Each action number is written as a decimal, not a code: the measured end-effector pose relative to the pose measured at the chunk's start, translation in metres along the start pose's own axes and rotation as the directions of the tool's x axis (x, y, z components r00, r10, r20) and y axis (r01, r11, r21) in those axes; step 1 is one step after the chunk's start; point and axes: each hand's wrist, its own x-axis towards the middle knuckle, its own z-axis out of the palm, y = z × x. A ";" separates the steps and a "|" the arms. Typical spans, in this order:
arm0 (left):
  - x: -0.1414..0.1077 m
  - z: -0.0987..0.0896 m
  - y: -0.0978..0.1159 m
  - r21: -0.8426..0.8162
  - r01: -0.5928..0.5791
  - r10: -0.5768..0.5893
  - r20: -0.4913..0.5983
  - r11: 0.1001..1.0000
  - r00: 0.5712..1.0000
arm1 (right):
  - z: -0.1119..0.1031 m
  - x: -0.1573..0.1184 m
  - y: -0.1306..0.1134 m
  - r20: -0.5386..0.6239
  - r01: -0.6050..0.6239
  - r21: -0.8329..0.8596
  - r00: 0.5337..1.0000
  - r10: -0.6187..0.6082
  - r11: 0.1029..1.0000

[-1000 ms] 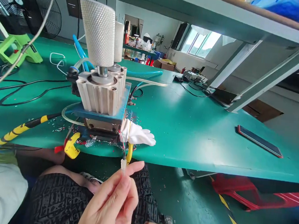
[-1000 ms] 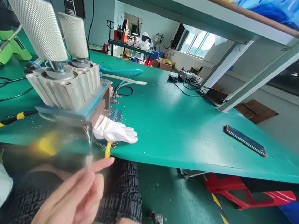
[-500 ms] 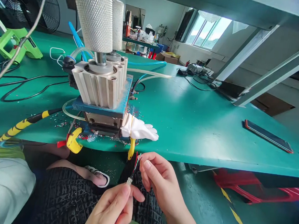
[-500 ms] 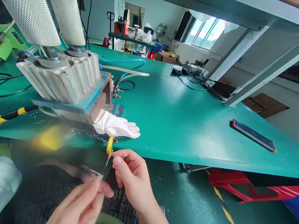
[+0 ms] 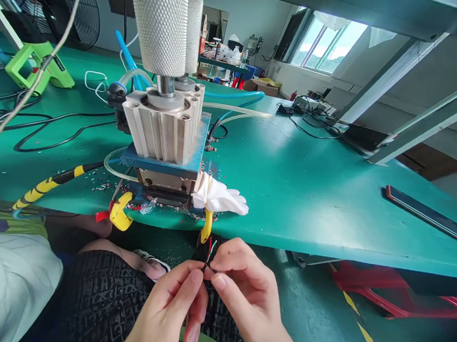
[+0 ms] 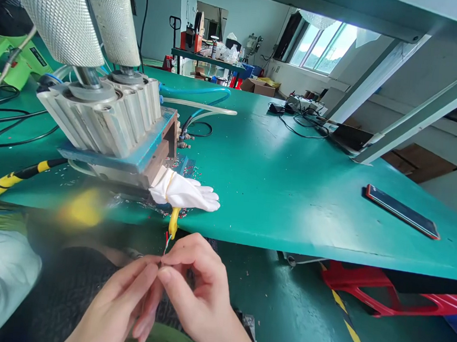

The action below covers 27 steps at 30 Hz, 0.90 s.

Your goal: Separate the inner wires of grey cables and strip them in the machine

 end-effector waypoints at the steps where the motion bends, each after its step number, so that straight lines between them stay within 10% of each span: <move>1: 0.000 0.001 0.001 0.000 0.002 -0.002 0.001 1.000 1.000 | 0.000 -0.001 0.001 0.009 0.002 0.023 1.000 -0.002 1.000; 8: -0.008 0.001 -0.001 0.047 0.072 -0.072 -0.017 0.996 0.997 | -0.001 0.010 0.008 -0.011 -0.285 0.355 0.951 0.309 0.891; 20: -0.004 -0.003 0.000 0.128 0.054 -0.062 0.059 0.990 0.996 | -0.008 0.015 -0.008 0.034 -0.338 0.216 0.940 0.339 0.916; 27: -0.013 -0.007 0.009 0.094 0.056 -0.067 0.118 0.994 0.991 | 0.004 0.006 0.005 0.088 -0.414 0.483 0.900 0.427 0.772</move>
